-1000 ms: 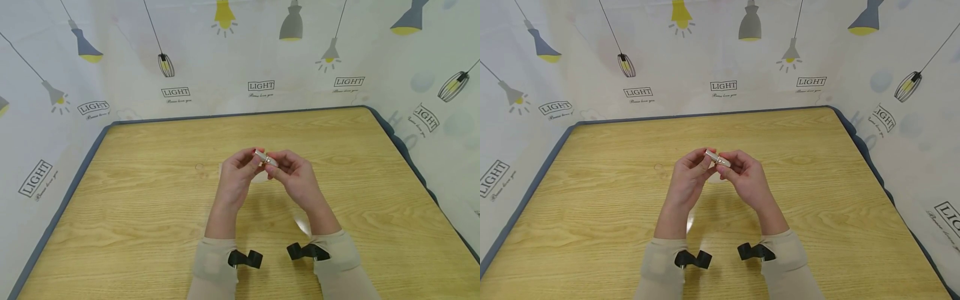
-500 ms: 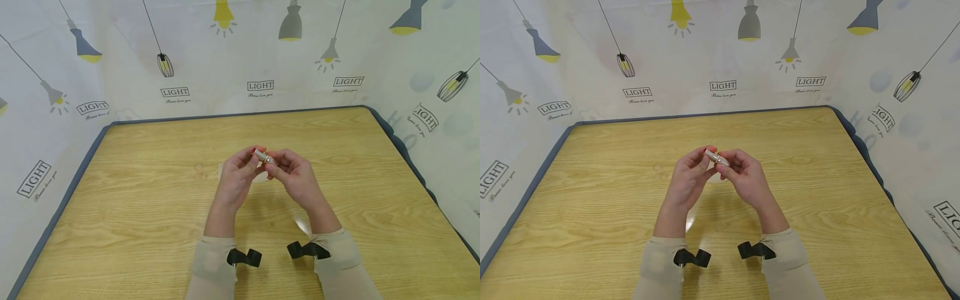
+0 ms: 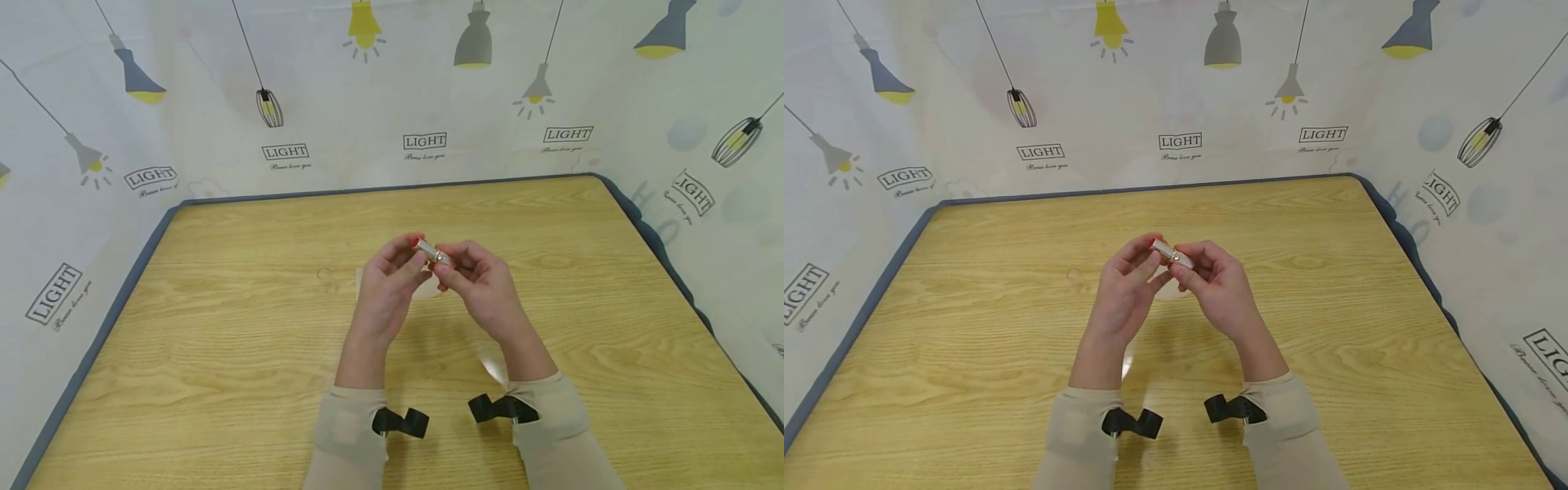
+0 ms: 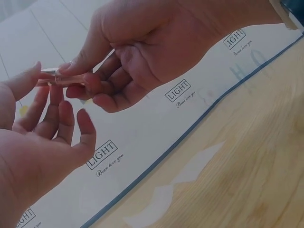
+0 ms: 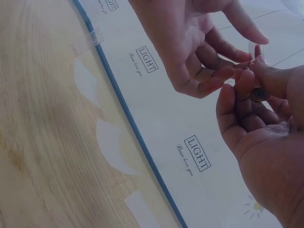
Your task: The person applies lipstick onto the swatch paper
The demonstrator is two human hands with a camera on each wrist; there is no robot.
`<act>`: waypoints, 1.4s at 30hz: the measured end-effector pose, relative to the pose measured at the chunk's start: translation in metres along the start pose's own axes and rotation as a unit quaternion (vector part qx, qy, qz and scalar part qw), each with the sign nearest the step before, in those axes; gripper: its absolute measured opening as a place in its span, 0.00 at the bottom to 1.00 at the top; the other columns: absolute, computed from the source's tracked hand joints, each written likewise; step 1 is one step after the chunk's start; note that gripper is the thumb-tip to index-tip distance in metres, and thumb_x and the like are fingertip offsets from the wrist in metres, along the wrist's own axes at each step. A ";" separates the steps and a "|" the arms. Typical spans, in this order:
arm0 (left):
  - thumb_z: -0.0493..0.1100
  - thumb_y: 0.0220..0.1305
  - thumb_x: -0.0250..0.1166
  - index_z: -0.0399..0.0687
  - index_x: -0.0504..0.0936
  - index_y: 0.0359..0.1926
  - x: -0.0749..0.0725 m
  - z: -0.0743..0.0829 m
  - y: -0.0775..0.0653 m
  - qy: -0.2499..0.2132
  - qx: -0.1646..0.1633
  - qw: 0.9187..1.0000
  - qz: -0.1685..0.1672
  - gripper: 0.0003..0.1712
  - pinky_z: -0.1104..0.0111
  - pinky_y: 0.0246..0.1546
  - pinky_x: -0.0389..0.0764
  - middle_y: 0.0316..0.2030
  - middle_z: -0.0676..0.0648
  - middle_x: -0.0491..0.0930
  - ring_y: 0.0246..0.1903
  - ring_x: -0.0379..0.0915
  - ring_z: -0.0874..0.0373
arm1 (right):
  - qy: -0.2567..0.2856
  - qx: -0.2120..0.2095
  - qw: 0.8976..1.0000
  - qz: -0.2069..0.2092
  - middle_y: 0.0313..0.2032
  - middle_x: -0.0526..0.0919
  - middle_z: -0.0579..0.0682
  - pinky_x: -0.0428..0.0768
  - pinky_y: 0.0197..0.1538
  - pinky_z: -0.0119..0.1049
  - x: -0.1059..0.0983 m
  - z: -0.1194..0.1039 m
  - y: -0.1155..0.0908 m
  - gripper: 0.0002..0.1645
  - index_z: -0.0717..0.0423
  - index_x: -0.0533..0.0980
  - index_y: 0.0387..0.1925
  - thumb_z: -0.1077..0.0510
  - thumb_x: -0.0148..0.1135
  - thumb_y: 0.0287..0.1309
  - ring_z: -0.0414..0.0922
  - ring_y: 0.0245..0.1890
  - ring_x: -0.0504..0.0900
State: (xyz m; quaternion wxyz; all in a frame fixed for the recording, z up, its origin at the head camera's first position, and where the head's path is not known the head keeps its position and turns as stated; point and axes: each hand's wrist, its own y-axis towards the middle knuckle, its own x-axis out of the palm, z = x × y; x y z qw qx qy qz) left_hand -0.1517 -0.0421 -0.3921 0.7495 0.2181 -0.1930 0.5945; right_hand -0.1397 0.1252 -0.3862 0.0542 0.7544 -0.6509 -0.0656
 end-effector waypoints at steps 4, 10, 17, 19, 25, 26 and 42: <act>0.41 0.65 0.78 0.52 0.84 0.42 0.004 -0.003 0.003 0.002 0.013 0.999 0.053 0.10 0.71 0.48 0.85 0.37 0.56 0.85 0.40 0.80 0.64 | -0.006 -0.001 1.000 0.000 0.39 0.86 0.39 0.88 0.42 0.32 0.002 0.001 0.000 0.15 0.71 0.78 0.57 0.69 0.62 0.73 0.39 0.35 0.85; 0.25 0.70 0.65 0.51 0.85 0.37 0.008 -0.003 0.004 0.021 0.028 0.995 0.091 0.14 0.72 0.46 0.86 0.34 0.55 0.85 0.39 0.81 0.64 | -0.014 -0.001 1.000 0.002 0.40 0.86 0.42 0.87 0.42 0.30 0.003 0.003 0.000 0.15 0.70 0.78 0.57 0.68 0.63 0.73 0.41 0.36 0.86; 0.25 0.71 0.65 0.50 0.86 0.35 0.008 -0.002 0.005 0.022 0.025 0.995 0.098 0.14 0.73 0.45 0.86 0.34 0.55 0.85 0.38 0.81 0.64 | -0.022 0.000 1.000 0.003 0.42 0.87 0.49 0.87 0.42 0.29 0.002 0.002 0.000 0.15 0.69 0.78 0.58 0.68 0.63 0.73 0.37 0.35 0.84; 0.25 0.71 0.65 0.49 0.86 0.36 0.008 -0.001 0.004 0.023 0.024 0.995 0.098 0.14 0.73 0.45 0.86 0.35 0.54 0.85 0.39 0.80 0.63 | -0.023 0.000 1.000 0.002 0.42 0.87 0.49 0.87 0.42 0.29 0.002 0.002 0.000 0.15 0.70 0.78 0.58 0.68 0.63 0.73 0.37 0.35 0.84; 0.29 0.71 0.68 0.47 0.87 0.37 0.007 0.000 0.003 0.021 0.021 0.995 0.092 0.08 0.73 0.46 0.86 0.37 0.54 0.85 0.40 0.80 0.63 | -0.025 0.005 1.000 0.001 0.41 0.87 0.44 0.87 0.42 0.29 0.002 0.001 0.000 0.15 0.70 0.78 0.58 0.67 0.63 0.73 0.37 0.35 0.84; 0.31 0.70 0.69 0.46 0.87 0.38 0.007 0.000 0.003 0.019 0.021 0.996 0.090 0.06 0.73 0.46 0.86 0.37 0.54 0.86 0.40 0.80 0.62 | -0.025 0.005 1.000 0.001 0.40 0.86 0.45 0.87 0.42 0.29 0.002 0.001 0.000 0.15 0.70 0.78 0.58 0.67 0.63 0.73 0.37 0.34 0.84; 0.47 0.55 0.75 0.52 0.89 0.39 0.006 0.000 0.002 -0.001 0.025 0.998 0.061 0.10 0.69 0.49 0.86 0.38 0.54 0.87 0.41 0.80 0.63 | -0.023 0.011 1.000 0.002 0.42 0.87 0.49 0.88 0.43 0.33 0.002 -0.001 0.000 0.15 0.70 0.78 0.57 0.67 0.62 0.74 0.37 0.35 0.84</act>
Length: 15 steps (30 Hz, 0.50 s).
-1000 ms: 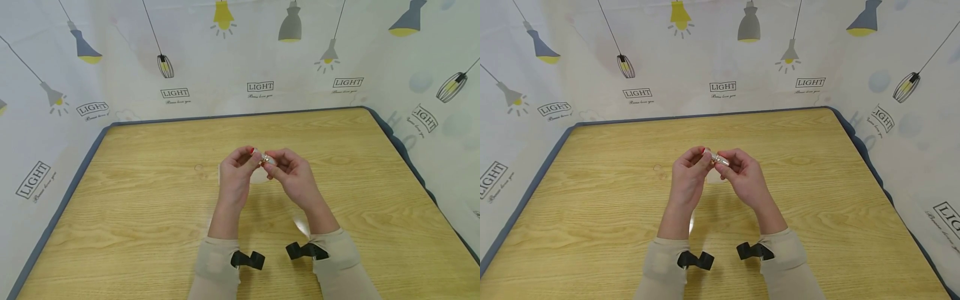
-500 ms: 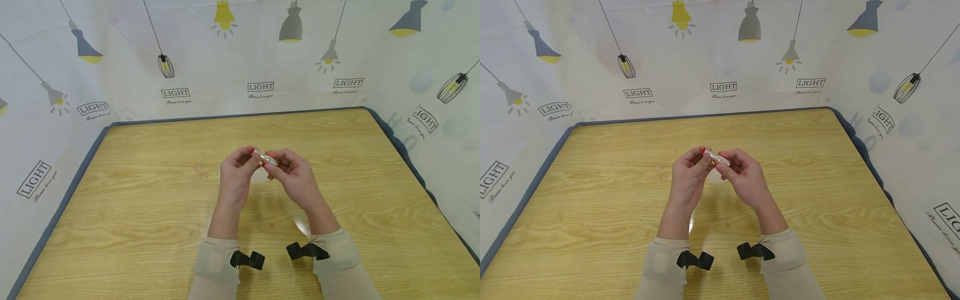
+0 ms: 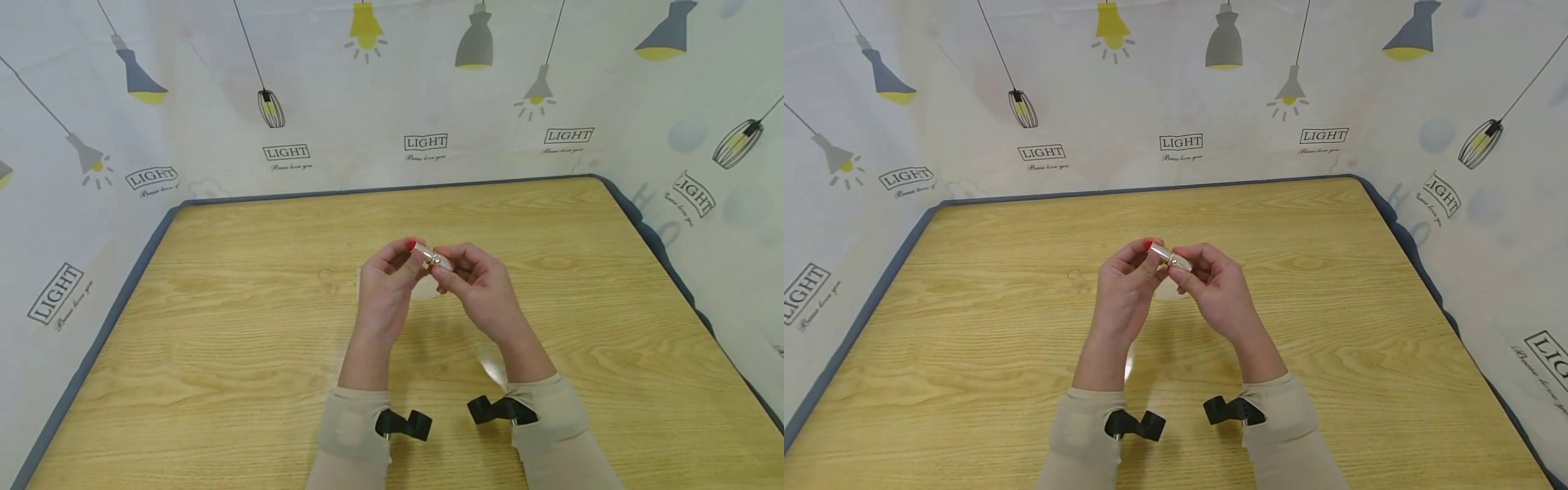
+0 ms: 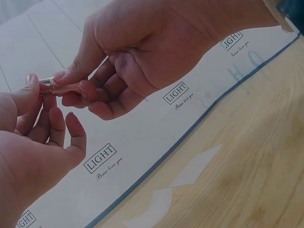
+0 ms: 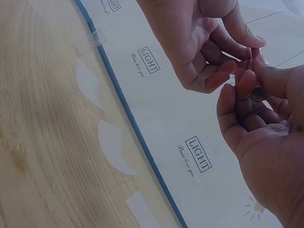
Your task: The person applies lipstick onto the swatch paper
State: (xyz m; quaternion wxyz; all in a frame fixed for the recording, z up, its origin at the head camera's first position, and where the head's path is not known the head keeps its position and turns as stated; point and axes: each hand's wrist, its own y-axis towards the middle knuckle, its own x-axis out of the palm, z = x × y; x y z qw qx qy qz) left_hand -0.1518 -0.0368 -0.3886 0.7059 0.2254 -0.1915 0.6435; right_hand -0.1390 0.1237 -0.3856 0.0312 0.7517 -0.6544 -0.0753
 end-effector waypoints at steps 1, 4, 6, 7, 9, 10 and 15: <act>0.45 0.58 0.74 0.53 0.89 0.39 0.000 0.000 0.000 0.001 -0.002 1.000 -0.001 0.07 0.69 0.49 0.86 0.38 0.55 0.87 0.41 0.80 0.63 | 0.000 0.000 1.000 0.000 0.41 0.87 0.49 0.88 0.43 0.33 0.000 0.000 0.000 0.15 0.70 0.78 0.57 0.67 0.62 0.74 0.37 0.35 0.84; 0.38 0.68 0.69 0.54 0.89 0.39 0.000 0.001 -0.001 0.006 -0.008 1.000 -0.005 0.05 0.70 0.50 0.86 0.39 0.55 0.87 0.41 0.81 0.64 | 0.002 0.000 1.000 -0.001 0.41 0.86 0.48 0.88 0.43 0.32 0.000 0.000 0.000 0.15 0.70 0.78 0.57 0.67 0.62 0.74 0.38 0.34 0.84; 0.33 0.74 0.64 0.55 0.89 0.39 0.000 0.001 -0.001 0.005 -0.010 1.000 -0.011 0.12 0.69 0.50 0.86 0.40 0.56 0.87 0.41 0.81 0.63 | 0.004 0.000 1.000 -0.001 0.40 0.86 0.48 0.87 0.43 0.31 0.000 0.000 -0.001 0.15 0.70 0.78 0.57 0.67 0.62 0.74 0.38 0.34 0.84; 0.32 0.75 0.62 0.55 0.89 0.39 0.000 0.001 -0.001 0.006 -0.011 1.000 -0.014 0.13 0.69 0.50 0.86 0.40 0.56 0.87 0.42 0.81 0.63 | 0.005 0.000 1.000 -0.001 0.40 0.86 0.48 0.87 0.43 0.30 0.000 0.000 -0.001 0.15 0.71 0.78 0.57 0.67 0.62 0.74 0.38 0.34 0.84; 0.34 0.74 0.63 0.55 0.89 0.40 -0.001 0.001 -0.001 0.006 -0.014 1.000 -0.019 0.11 0.70 0.50 0.86 0.40 0.56 0.86 0.42 0.81 0.63 | 0.006 -0.001 1.000 -0.002 0.40 0.86 0.50 0.87 0.43 0.30 0.000 0.000 -0.001 0.15 0.71 0.78 0.57 0.67 0.62 0.74 0.38 0.34 0.84; 0.37 0.73 0.64 0.54 0.89 0.40 -0.001 0.001 -0.001 0.004 -0.015 1.000 -0.020 0.09 0.70 0.50 0.86 0.41 0.56 0.86 0.42 0.81 0.63 | 0.006 -0.002 1.000 -0.002 0.40 0.86 0.51 0.87 0.43 0.30 0.000 0.000 -0.001 0.15 0.71 0.78 0.57 0.67 0.62 0.74 0.38 0.34 0.84; 0.48 0.60 0.71 0.54 0.89 0.42 -0.002 0.001 -0.001 -0.001 -0.020 0.999 -0.025 0.09 0.71 0.50 0.85 0.41 0.54 0.86 0.43 0.81 0.63 | 0.008 -0.006 1.000 -0.003 0.41 0.86 0.51 0.87 0.42 0.30 0.000 0.000 -0.001 0.15 0.71 0.78 0.57 0.68 0.62 0.74 0.38 0.34 0.84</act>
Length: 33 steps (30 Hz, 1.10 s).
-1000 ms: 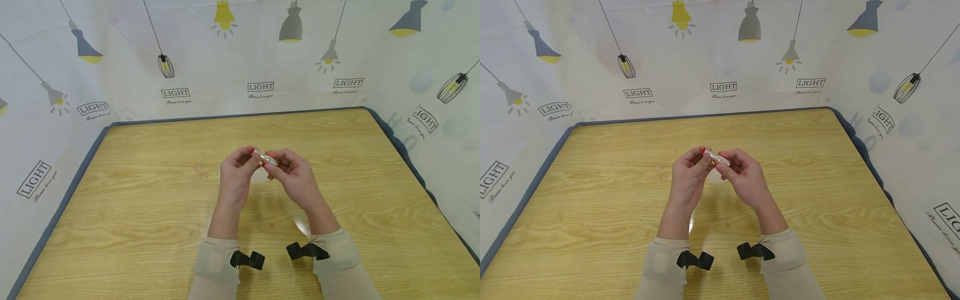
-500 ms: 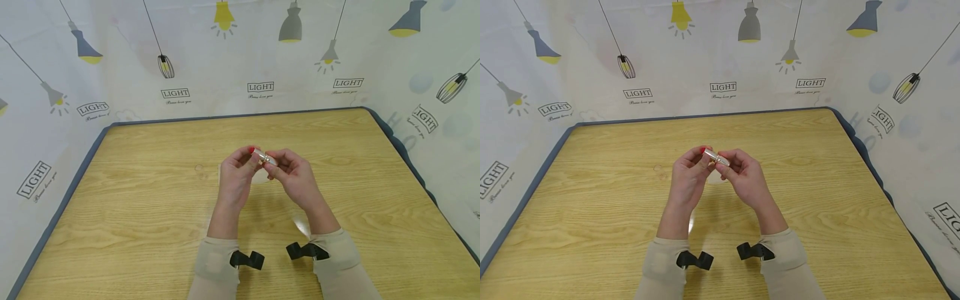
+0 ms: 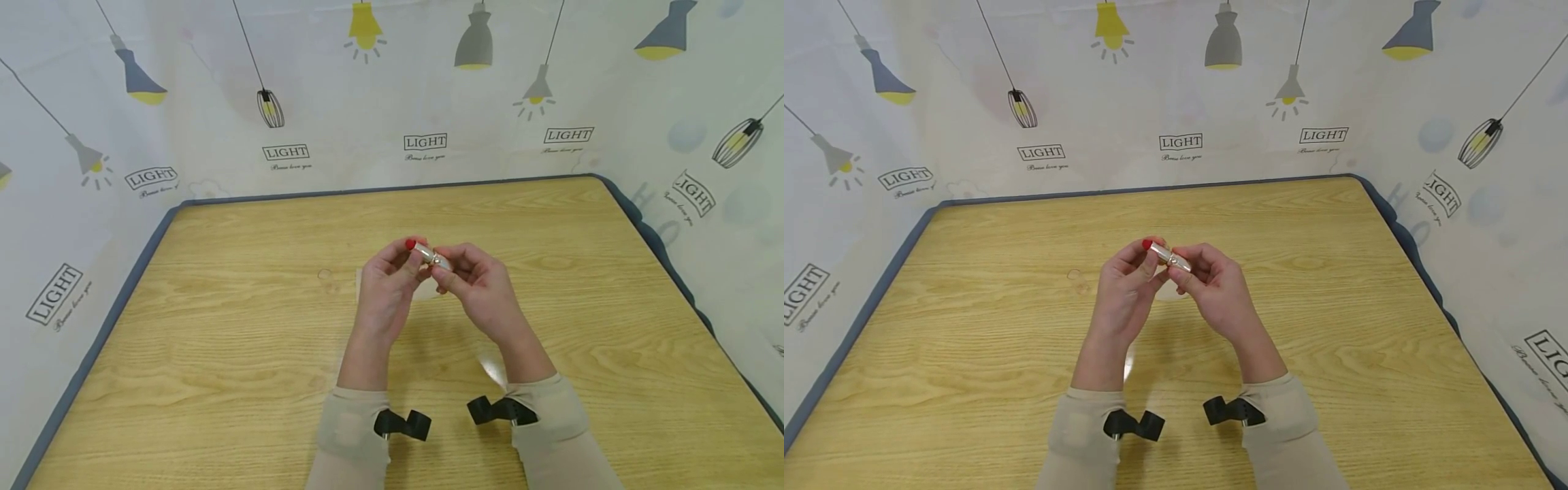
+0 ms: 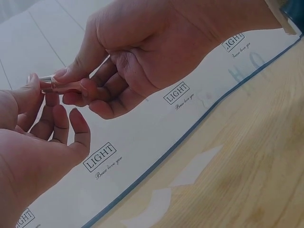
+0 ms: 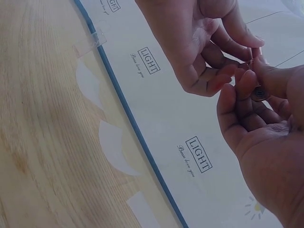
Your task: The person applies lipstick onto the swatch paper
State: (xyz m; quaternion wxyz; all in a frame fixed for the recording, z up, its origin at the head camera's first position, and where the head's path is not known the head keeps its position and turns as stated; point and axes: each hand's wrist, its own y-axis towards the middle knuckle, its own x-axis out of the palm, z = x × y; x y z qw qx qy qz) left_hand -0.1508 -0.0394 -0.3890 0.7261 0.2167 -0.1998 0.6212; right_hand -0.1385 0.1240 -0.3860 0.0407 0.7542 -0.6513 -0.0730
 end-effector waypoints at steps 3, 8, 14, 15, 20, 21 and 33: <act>0.43 0.67 0.70 0.54 0.88 0.44 -0.001 -0.001 0.000 0.002 -0.001 1.000 0.004 0.06 0.70 0.50 0.84 0.41 0.55 0.86 0.43 0.80 0.63 | 0.000 -0.004 1.000 0.001 0.40 0.87 0.46 0.87 0.42 0.30 0.000 0.001 0.000 0.14 0.71 0.78 0.57 0.68 0.62 0.74 0.38 0.34 0.84; 0.35 0.73 0.68 0.53 0.86 0.46 -0.001 -0.002 0.001 0.025 0.004 0.999 0.022 0.07 0.70 0.47 0.83 0.41 0.55 0.87 0.43 0.80 0.63 | -0.001 -0.012 1.000 0.011 0.41 0.88 0.42 0.88 0.42 0.31 -0.001 0.003 0.000 0.14 0.71 0.79 0.56 0.68 0.63 0.73 0.40 0.35 0.85; 0.30 0.71 0.68 0.50 0.87 0.42 0.001 -0.004 0.001 0.063 0.005 0.997 0.045 0.10 0.71 0.45 0.84 0.40 0.56 0.88 0.43 0.81 0.64 | 0.001 -0.012 1.000 0.025 0.41 0.88 0.38 0.88 0.42 0.30 0.000 0.003 -0.001 0.15 0.69 0.80 0.56 0.68 0.67 0.70 0.38 0.37 0.86; 0.29 0.71 0.68 0.50 0.87 0.41 0.002 -0.004 0.001 0.064 0.006 0.997 0.047 0.10 0.71 0.45 0.84 0.40 0.56 0.88 0.42 0.81 0.64 | 0.001 -0.011 1.000 0.028 0.41 0.88 0.38 0.88 0.43 0.29 0.000 0.002 -0.001 0.16 0.69 0.80 0.56 0.68 0.67 0.70 0.38 0.37 0.87; 0.28 0.71 0.66 0.52 0.88 0.40 0.003 -0.006 0.000 0.047 0.005 0.998 0.049 0.13 0.72 0.45 0.85 0.39 0.56 0.87 0.41 0.80 0.64 | -0.002 0.002 0.999 0.037 0.45 0.89 0.37 0.89 0.47 0.29 0.000 0.003 -0.002 0.19 0.66 0.80 0.58 0.68 0.70 0.66 0.36 0.44 0.88; 0.27 0.71 0.66 0.52 0.88 0.40 0.003 -0.006 0.000 0.041 0.003 0.998 0.048 0.14 0.71 0.46 0.86 0.38 0.56 0.87 0.41 0.80 0.64 | -0.001 0.006 0.999 0.037 0.46 0.88 0.37 0.89 0.48 0.29 0.000 0.003 -0.002 0.21 0.65 0.80 0.59 0.68 0.71 0.66 0.36 0.46 0.88; 0.27 0.74 0.62 0.52 0.90 0.44 0.002 -0.006 -0.001 -0.003 -0.010 1.000 0.026 0.16 0.71 0.44 0.84 0.39 0.55 0.87 0.42 0.80 0.63 | 0.022 0.004 1.000 0.019 0.44 0.87 0.40 0.88 0.45 0.32 -0.003 0.002 -0.003 0.18 0.64 0.81 0.59 0.60 0.66 0.74 0.38 0.34 0.83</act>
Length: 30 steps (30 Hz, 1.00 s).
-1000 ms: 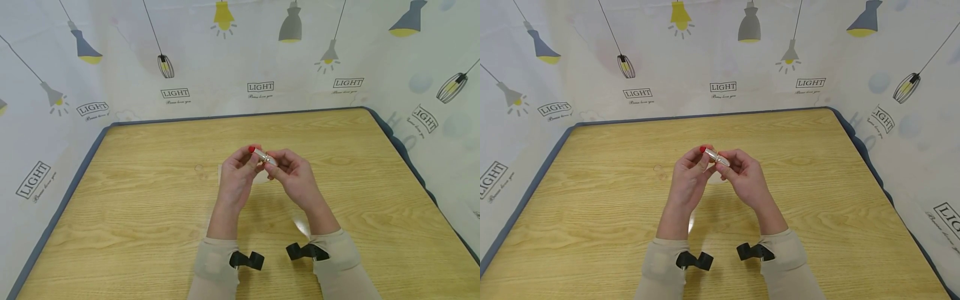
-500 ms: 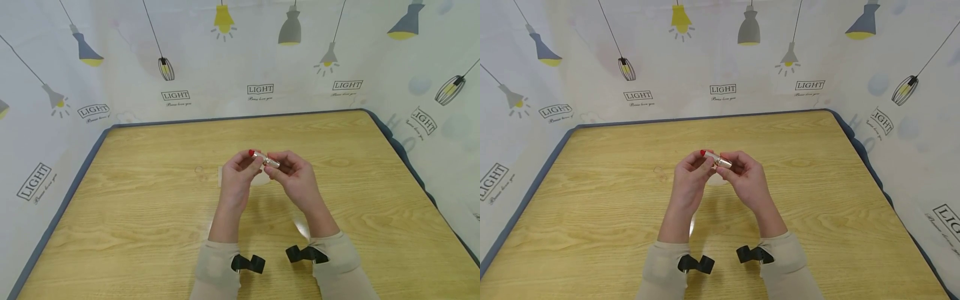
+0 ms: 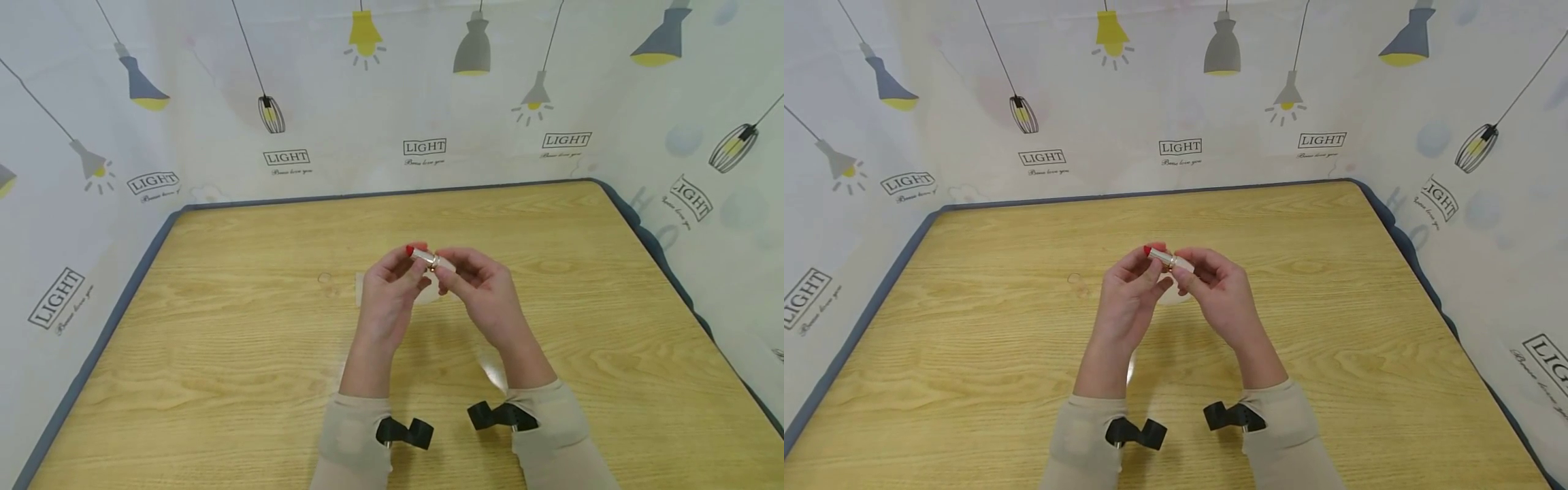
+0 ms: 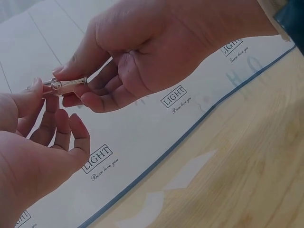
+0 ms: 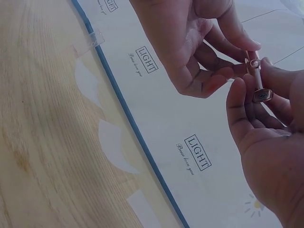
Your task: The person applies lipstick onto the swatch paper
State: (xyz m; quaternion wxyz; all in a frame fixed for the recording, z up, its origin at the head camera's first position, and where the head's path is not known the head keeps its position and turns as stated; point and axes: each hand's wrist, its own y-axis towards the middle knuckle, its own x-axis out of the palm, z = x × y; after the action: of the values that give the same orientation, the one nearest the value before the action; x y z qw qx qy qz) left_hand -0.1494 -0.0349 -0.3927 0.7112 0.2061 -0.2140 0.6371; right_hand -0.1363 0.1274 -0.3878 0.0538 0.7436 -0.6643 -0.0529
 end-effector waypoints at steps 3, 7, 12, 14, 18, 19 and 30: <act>0.28 0.74 0.63 0.53 0.90 0.43 0.000 0.000 0.000 0.002 -0.001 1.000 -0.004 0.16 0.71 0.44 0.83 0.38 0.56 0.87 0.42 0.80 0.64 | -0.001 -0.002 1.000 0.003 0.43 0.87 0.39 0.88 0.44 0.33 0.000 0.000 0.000 0.17 0.65 0.82 0.59 0.61 0.65 0.74 0.39 0.33 0.82; 0.31 0.70 0.68 0.54 0.90 0.41 -0.001 -0.002 0.001 0.002 -0.002 1.000 -0.002 0.12 0.71 0.45 0.83 0.38 0.56 0.87 0.41 0.79 0.64 | -0.009 -0.001 1.000 0.009 0.41 0.87 0.39 0.88 0.44 0.32 0.000 0.000 0.000 0.16 0.66 0.82 0.58 0.61 0.64 0.75 0.39 0.33 0.81; 0.31 0.70 0.68 0.54 0.91 0.40 -0.001 -0.004 0.002 0.004 0.002 1.000 -0.003 0.11 0.72 0.45 0.82 0.37 0.55 0.87 0.40 0.78 0.64 | -0.017 0.001 1.000 0.014 0.40 0.87 0.38 0.88 0.43 0.31 0.000 -0.001 -0.001 0.16 0.66 0.83 0.58 0.61 0.65 0.74 0.38 0.32 0.82; 0.29 0.73 0.64 0.53 0.90 0.41 0.000 -0.004 0.002 0.009 0.003 1.000 -0.003 0.14 0.72 0.44 0.82 0.37 0.56 0.87 0.40 0.78 0.64 | -0.020 0.002 1.000 0.016 0.39 0.87 0.37 0.88 0.43 0.31 0.000 0.000 -0.001 0.16 0.66 0.83 0.57 0.61 0.65 0.74 0.38 0.32 0.82; 0.26 0.74 0.61 0.53 0.90 0.41 0.003 -0.003 0.002 0.011 0.005 1.000 0.001 0.17 0.74 0.43 0.81 0.38 0.56 0.87 0.40 0.78 0.64 | -0.023 0.003 1.000 0.021 0.38 0.88 0.37 0.87 0.42 0.30 -0.001 -0.001 0.001 0.16 0.66 0.84 0.57 0.60 0.66 0.74 0.38 0.31 0.82; 0.26 0.74 0.61 0.53 0.90 0.41 0.004 -0.003 0.003 0.011 0.005 1.000 0.003 0.17 0.74 0.43 0.81 0.38 0.56 0.87 0.40 0.78 0.64 | -0.022 0.002 1.000 0.022 0.38 0.88 0.38 0.87 0.42 0.30 -0.002 -0.001 0.001 0.16 0.66 0.84 0.56 0.60 0.66 0.74 0.38 0.31 0.82; 0.31 0.73 0.64 0.48 0.90 0.44 0.007 -0.004 0.004 0.006 0.008 1.000 0.006 0.11 0.73 0.43 0.81 0.39 0.55 0.86 0.40 0.76 0.63 | -0.011 0.002 1.000 0.017 0.40 0.89 0.48 0.88 0.44 0.32 -0.003 -0.002 0.003 0.16 0.67 0.84 0.56 0.60 0.66 0.74 0.39 0.32 0.83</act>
State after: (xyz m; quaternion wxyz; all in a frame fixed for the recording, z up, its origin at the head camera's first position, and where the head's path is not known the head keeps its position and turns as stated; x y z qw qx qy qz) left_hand -0.1525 -0.0265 -0.3917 0.7072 0.2065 -0.2058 0.6442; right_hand -0.1389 0.1305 -0.3855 0.0459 0.7319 -0.6773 -0.0593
